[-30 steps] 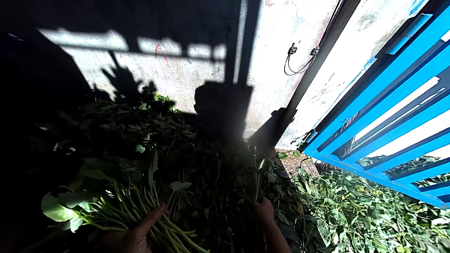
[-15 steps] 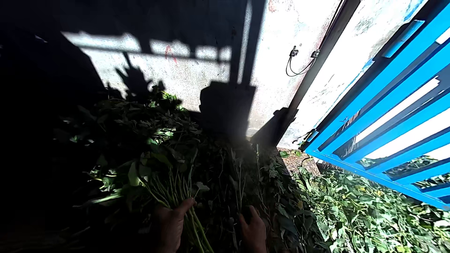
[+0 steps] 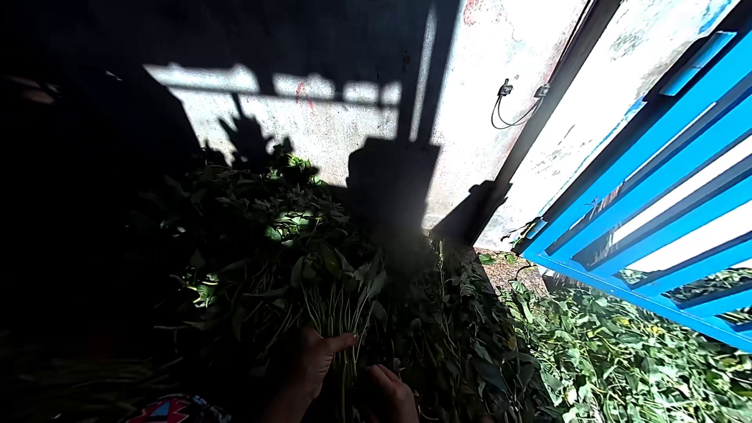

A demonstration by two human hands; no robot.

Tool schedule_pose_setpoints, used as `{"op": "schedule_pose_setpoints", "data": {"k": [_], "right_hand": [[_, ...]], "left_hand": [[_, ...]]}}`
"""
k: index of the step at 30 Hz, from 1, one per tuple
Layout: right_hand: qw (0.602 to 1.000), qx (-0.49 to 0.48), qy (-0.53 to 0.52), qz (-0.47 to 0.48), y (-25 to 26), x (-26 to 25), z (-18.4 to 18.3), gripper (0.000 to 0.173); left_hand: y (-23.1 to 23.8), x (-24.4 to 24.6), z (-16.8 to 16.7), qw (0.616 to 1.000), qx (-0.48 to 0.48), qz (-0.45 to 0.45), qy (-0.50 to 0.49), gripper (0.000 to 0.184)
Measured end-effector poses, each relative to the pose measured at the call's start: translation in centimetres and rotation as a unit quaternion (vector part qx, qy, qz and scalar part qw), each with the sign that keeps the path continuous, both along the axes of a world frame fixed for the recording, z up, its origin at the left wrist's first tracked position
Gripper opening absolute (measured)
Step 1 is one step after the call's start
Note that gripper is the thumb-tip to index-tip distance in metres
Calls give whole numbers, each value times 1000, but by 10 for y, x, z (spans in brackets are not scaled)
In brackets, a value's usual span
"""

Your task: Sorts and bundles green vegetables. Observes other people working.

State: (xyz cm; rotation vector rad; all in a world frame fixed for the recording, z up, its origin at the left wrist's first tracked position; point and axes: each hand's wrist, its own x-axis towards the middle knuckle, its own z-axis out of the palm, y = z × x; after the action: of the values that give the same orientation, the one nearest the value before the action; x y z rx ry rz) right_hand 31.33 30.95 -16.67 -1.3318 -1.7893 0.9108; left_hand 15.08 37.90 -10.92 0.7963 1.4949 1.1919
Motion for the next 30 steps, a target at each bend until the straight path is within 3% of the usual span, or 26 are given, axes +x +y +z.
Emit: {"op": "schedule_pose_setpoints", "data": {"k": [2,3,5,7,9,11,14,18,20,22,25,28,30], "right_hand": [[989,-98,98,56,1,5,6,27],[964,-166,188,86,2,8,10,33],[874,-300,360,129,4,15,17,39],[803,-370,441,155,7,21,15,41],[781,-387,462,161,7,20,14,30],[818,-364,423,139,6,13,20,22],[903,-279,295,137,8,19,30,29],[901,-263,252,237,15,62,33,33],[890,-310,256,215,16,88,29,33],[912,-342,156,165,18,114,13,32],[910,-375,-127,126,35,137,-11,50],[918,-333,-214,-31,76,141,-34,42],[893,-329,-251,-178,107,141,-53,37]], "left_hand": [[0,-1,3,1000,-17,-7,-22,64],[-1,-2,5,999,-18,-12,-37,63],[-2,-3,7,998,-13,-27,-57,61],[-1,-3,9,997,-11,-43,-69,58],[-1,-2,10,996,-11,-48,-71,53],[0,2,9,997,-2,-17,-71,46],[5,3,14,992,40,103,-57,41],[21,-29,27,958,107,265,-16,54],[24,-47,34,937,132,323,3,59],[24,-59,43,920,154,361,15,57],[14,-51,47,934,158,320,28,57],[5,-30,44,958,125,257,14,59],[0,-20,44,968,101,232,2,59]]}}
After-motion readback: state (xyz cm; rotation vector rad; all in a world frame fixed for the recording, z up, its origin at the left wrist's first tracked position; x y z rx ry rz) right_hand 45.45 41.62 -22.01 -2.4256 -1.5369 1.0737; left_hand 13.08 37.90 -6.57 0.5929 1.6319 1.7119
